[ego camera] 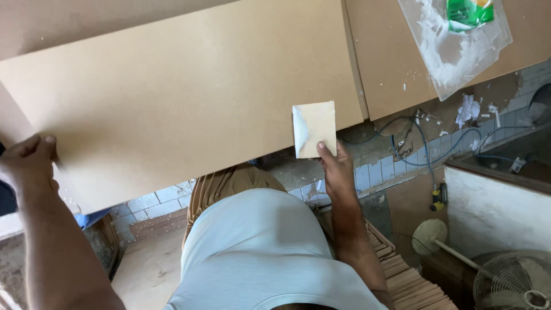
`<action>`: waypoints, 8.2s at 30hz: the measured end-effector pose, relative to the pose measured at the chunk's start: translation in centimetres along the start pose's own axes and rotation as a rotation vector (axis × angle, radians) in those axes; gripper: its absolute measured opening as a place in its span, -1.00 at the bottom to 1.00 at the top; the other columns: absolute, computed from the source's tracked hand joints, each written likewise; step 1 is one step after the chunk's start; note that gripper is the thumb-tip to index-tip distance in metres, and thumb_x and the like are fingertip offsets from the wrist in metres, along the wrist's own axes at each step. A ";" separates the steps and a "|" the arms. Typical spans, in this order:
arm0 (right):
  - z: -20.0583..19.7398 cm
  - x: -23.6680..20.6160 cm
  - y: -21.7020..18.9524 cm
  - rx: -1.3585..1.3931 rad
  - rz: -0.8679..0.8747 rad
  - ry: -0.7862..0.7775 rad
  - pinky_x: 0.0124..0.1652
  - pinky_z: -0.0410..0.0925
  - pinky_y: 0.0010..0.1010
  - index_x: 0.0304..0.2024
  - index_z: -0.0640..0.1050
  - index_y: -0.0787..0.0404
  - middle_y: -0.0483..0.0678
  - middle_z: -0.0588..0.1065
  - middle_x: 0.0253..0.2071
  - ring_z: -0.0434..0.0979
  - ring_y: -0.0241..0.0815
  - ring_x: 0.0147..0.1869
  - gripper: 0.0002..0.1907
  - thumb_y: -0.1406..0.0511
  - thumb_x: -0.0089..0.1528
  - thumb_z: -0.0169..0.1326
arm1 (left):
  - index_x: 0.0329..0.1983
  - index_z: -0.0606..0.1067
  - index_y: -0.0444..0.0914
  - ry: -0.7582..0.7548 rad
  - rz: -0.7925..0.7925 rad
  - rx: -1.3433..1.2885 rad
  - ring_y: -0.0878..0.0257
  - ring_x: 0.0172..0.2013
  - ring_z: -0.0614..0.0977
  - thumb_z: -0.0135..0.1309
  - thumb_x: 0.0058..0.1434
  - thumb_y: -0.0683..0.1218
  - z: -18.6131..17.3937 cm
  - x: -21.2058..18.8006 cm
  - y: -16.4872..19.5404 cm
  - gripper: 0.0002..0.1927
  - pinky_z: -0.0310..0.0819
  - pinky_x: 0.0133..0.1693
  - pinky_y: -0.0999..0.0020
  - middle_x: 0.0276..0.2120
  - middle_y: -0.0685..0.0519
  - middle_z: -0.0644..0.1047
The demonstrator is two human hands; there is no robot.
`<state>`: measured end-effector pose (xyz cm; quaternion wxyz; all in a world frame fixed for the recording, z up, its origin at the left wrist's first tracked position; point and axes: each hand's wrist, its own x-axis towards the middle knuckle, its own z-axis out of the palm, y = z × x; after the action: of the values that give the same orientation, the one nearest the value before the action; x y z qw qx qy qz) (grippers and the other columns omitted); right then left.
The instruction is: The person spreads white adhesive paste over cardboard sheets using a small handheld spreader, then lays a decorative black fabric panel with gold calligraphy onto the glued board and presses it flat. They repeat the spreading and mounting cycle for additional boards and panels.
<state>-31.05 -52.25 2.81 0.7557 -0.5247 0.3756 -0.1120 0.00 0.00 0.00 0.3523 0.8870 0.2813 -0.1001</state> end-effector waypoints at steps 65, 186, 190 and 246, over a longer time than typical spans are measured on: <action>35.6 -13.2 17.2 -1.263 -0.892 -0.342 0.03 0.29 -0.09 0.05 0.59 0.22 0.02 0.63 -0.16 0.58 -0.16 -0.21 -0.76 0.33 0.34 0.13 | -0.33 0.49 -0.32 -0.751 0.194 -0.262 0.33 -0.47 0.68 0.33 0.20 -0.03 4.4 4.8 1.8 -0.70 0.66 -0.46 0.42 -0.44 0.03 0.58; -20.8 -12.4 8.9 0.213 -0.077 0.842 0.18 0.38 -0.31 0.30 0.37 0.19 -0.07 0.51 0.19 0.51 -0.14 0.21 -0.50 0.10 0.39 0.05 | 0.44 0.32 0.00 -0.627 1.394 0.449 0.05 0.53 0.13 0.16 0.26 0.44 21.7 -21.3 8.1 -0.20 -0.20 0.52 -0.44 0.47 0.01 0.22; -25.4 -10.1 4.0 -0.022 -0.042 0.875 0.08 0.31 -0.24 0.28 0.43 0.28 -0.04 0.48 0.12 0.43 -0.13 0.12 -0.56 0.17 0.45 0.10 | 0.50 0.06 -0.29 -0.334 1.008 0.605 -0.55 0.33 0.03 0.44 -0.32 0.57 18.3 -15.3 9.6 0.49 -0.01 0.16 -0.59 0.34 -0.59 -0.02; -6.0 7.1 -1.4 -1.193 -1.084 -0.091 -0.31 0.36 -0.15 -0.14 0.59 0.31 0.05 0.58 -0.31 0.55 -0.03 -0.33 -0.85 0.44 0.25 0.06 | 0.02 0.48 -0.43 -0.093 0.512 0.763 -0.08 -0.08 0.58 0.52 -0.22 0.34 11.1 -14.4 -5.6 -0.04 0.66 -0.20 0.06 -0.08 -0.31 0.51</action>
<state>-29.92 -61.07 -0.11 0.2035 -0.9529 0.0345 -0.2221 -14.80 -10.42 -5.92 0.0261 0.9887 -0.0201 -0.1461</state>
